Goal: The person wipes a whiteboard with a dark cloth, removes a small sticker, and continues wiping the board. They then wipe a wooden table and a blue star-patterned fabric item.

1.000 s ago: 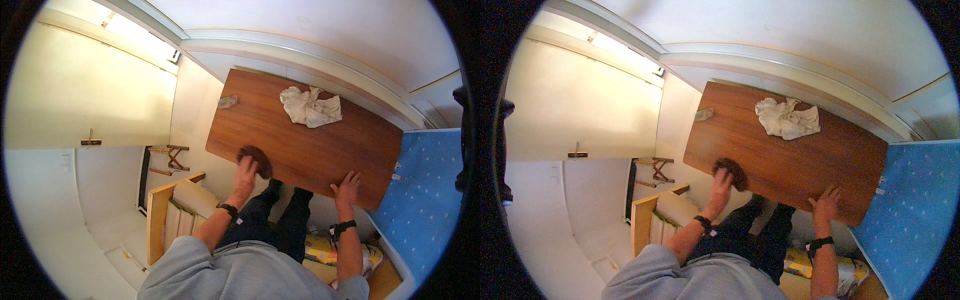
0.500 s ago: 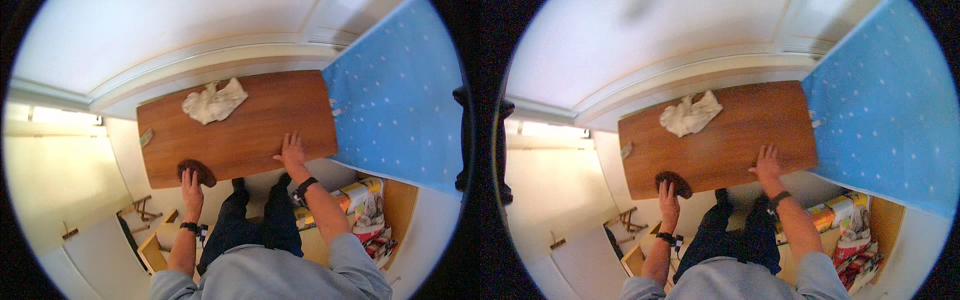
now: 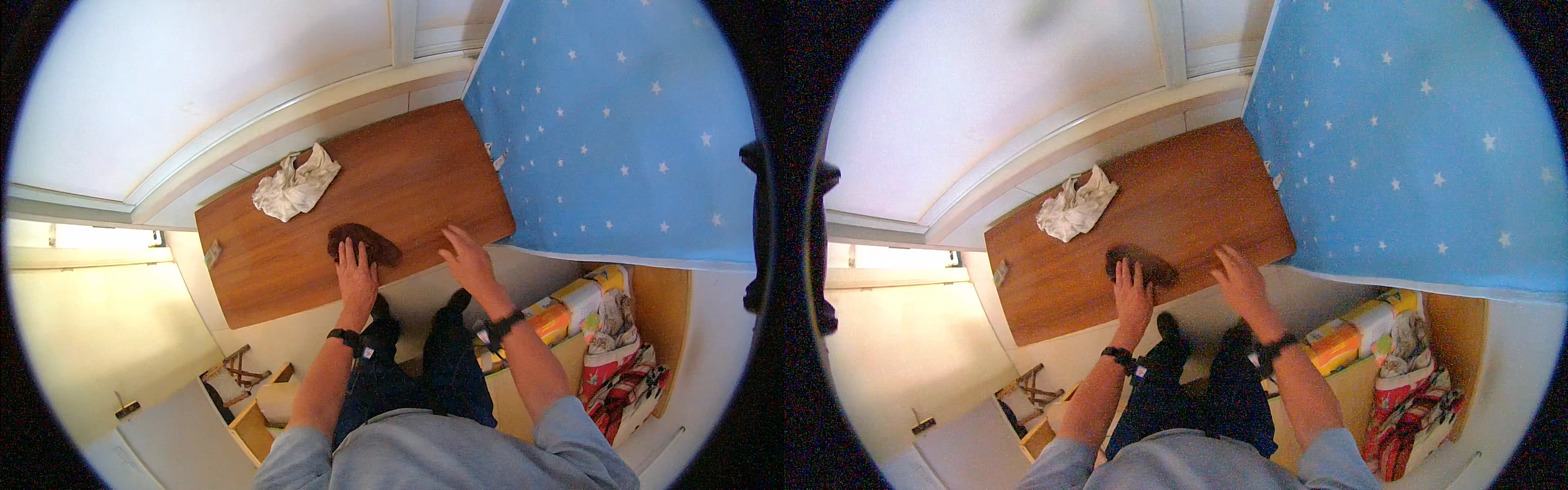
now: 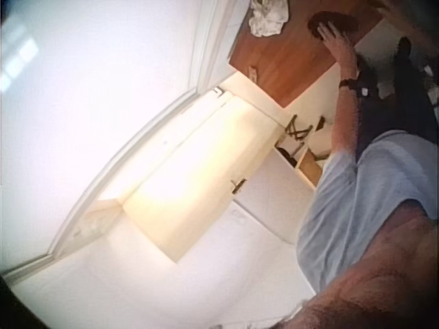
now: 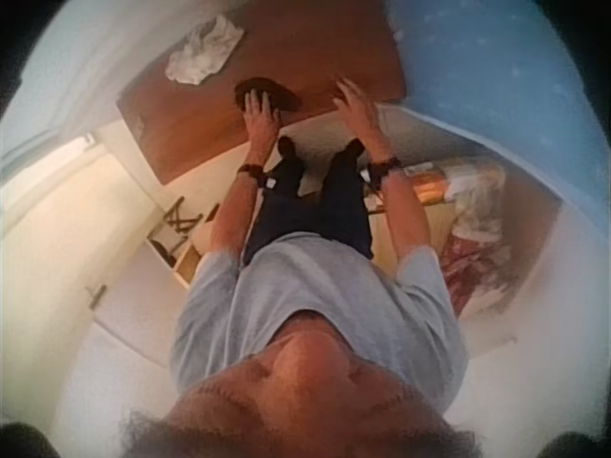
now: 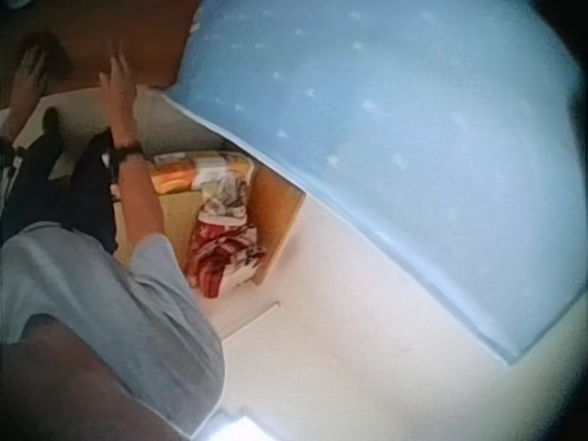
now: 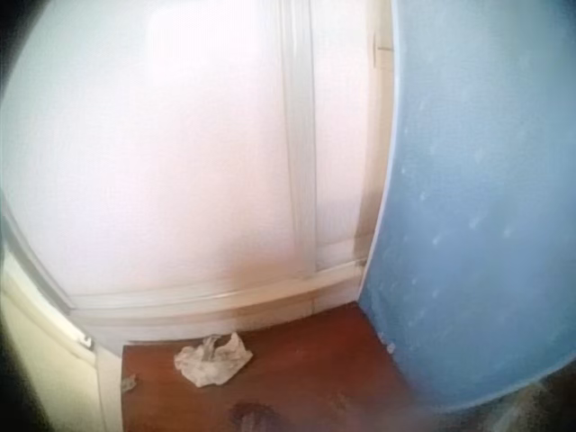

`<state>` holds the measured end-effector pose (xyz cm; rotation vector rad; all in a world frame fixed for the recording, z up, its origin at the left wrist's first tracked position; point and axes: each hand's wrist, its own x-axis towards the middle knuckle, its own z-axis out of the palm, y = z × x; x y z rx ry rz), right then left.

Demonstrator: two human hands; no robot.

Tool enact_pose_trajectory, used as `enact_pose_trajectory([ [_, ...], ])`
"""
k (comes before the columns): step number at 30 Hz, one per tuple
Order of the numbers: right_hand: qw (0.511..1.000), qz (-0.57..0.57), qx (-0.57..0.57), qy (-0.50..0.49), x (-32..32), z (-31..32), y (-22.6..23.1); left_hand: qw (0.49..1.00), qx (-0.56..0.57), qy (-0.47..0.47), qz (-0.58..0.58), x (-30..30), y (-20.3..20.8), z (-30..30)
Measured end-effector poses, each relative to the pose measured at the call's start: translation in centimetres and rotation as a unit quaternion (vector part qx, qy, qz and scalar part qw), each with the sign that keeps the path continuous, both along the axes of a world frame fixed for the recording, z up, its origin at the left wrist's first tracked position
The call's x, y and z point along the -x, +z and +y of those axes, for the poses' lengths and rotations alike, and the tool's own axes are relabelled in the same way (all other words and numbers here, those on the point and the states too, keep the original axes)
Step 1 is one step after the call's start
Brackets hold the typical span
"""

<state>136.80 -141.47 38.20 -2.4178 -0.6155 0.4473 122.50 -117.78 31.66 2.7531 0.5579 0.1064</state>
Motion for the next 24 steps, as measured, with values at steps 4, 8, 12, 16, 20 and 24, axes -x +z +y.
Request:
enact_pose_trajectory([
  [4, 0.99, 0.004, -0.013, -0.138, 3.5, -11.9, 7.3, 0.999, 0.006, -0.018, 0.031, -3.2, -0.6, -2.8],
  [8, 0.959, -0.062, -0.032, -0.273, 5.6, -22.0, 15.9, 0.997, 0.025, -0.079, 0.007, -7.0, -1.0, -8.1],
  [12, 0.905, -0.258, -0.073, -0.33, 4.7, -26.4, 23.6, 0.984, -0.038, -0.167, 0.04, -11.0, -0.7, -13.6],
  [16, 0.856, -0.384, -0.153, -0.311, 2.2, -26.9, 30.5, 0.972, -0.014, -0.232, 0.034, -12.3, -0.9, -17.5],
  [20, 0.864, -0.399, -0.26, -0.164, -1.1, -25.0, 34.7, 0.965, -0.029, -0.26, 0.026, -9.6, -1.1, -18.0],
  [24, 0.86, -0.417, -0.265, -0.127, -3.3, -23.0, 36.9, 0.972, -0.033, -0.223, 0.061, -5.6, -0.5, -15.9],
])
